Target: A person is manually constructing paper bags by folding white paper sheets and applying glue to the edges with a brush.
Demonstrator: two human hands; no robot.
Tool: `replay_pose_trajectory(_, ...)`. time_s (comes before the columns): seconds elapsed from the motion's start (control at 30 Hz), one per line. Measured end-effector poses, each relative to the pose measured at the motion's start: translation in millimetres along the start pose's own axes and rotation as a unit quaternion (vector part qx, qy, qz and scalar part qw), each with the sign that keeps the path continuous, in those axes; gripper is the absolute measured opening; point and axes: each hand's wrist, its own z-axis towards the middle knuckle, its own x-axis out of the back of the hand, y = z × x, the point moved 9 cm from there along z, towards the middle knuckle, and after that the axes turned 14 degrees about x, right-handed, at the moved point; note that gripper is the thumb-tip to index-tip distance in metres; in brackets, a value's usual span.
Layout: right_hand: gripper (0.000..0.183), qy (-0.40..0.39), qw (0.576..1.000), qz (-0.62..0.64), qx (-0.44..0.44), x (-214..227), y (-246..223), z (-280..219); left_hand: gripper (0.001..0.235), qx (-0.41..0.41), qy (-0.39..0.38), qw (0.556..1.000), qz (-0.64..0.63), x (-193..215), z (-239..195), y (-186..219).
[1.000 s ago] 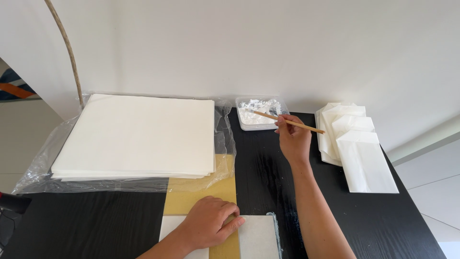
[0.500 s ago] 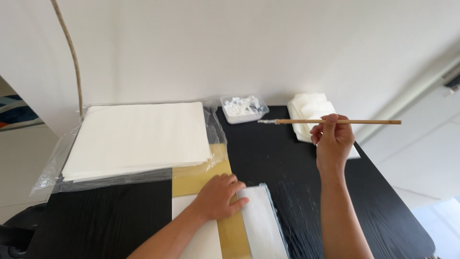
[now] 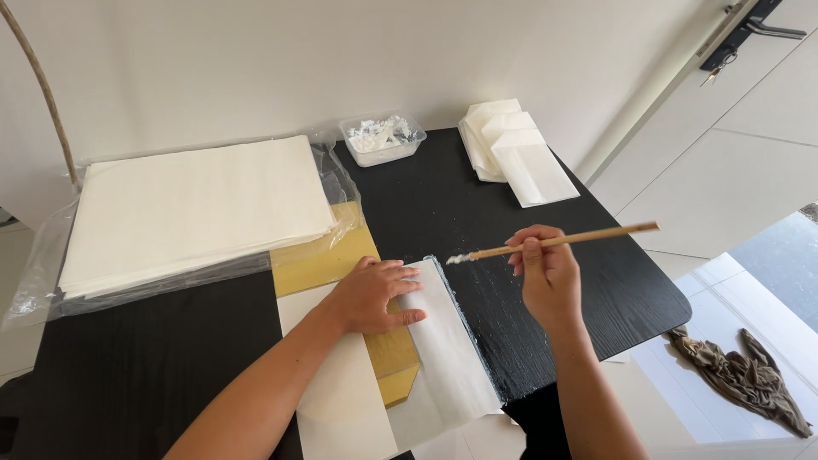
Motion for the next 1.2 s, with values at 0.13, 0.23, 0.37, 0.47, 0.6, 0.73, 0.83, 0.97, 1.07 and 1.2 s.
replay_pose_trajectory(0.13,0.026,-0.020,0.999,0.017,0.023,-23.5,-0.9,6.4,0.073,0.003,-0.003,1.000,-0.003,-0.8,1.1,-0.3)
replay_pose_trajectory(0.23,0.030,-0.030,0.998,0.038,0.041,-38.3,12.5,11.9,0.075,0.007,-0.016,1.000,-0.011,-0.6,1.7,-0.8)
replay_pose_trajectory(0.37,0.032,-0.031,0.995,0.035,0.089,-54.2,24.7,19.3,0.074,0.013,-0.026,0.999,-0.023,4.0,0.1,0.5)
replay_pose_trajectory(0.47,0.033,-0.031,0.991,0.036,0.129,-61.3,30.0,21.9,0.074,0.019,-0.035,0.999,-0.024,2.4,1.5,-0.5)
replay_pose_trajectory(0.6,0.035,-0.020,0.986,0.035,0.160,-65.5,34.1,18.1,0.078,0.019,-0.045,0.998,-0.029,-0.9,3.3,-3.2)
replay_pose_trajectory(0.73,0.035,-0.026,0.984,0.045,0.171,-66.0,36.3,13.8,0.080,0.026,-0.048,0.998,-0.025,-3.3,4.0,-3.3)
replay_pose_trajectory(0.83,0.037,-0.025,0.986,0.059,0.152,-66.9,40.6,16.4,0.080,0.030,-0.055,0.998,-0.025,-1.3,4.0,-3.4)
replay_pose_trajectory(0.97,0.038,-0.028,0.987,0.070,0.145,-66.7,43.1,16.8,0.080,0.029,-0.067,0.997,-0.028,-2.3,4.3,-3.9)
replay_pose_trajectory(1.07,0.040,-0.024,0.988,0.067,0.140,-61.8,42.6,13.1,0.081,0.028,-0.069,0.997,-0.030,-6.2,4.0,-4.2)
replay_pose_trajectory(1.2,0.042,0.008,0.989,0.066,0.132,-53.9,48.9,10.7,0.080,0.018,-0.064,0.997,-0.029,-1.5,3.6,-2.3)
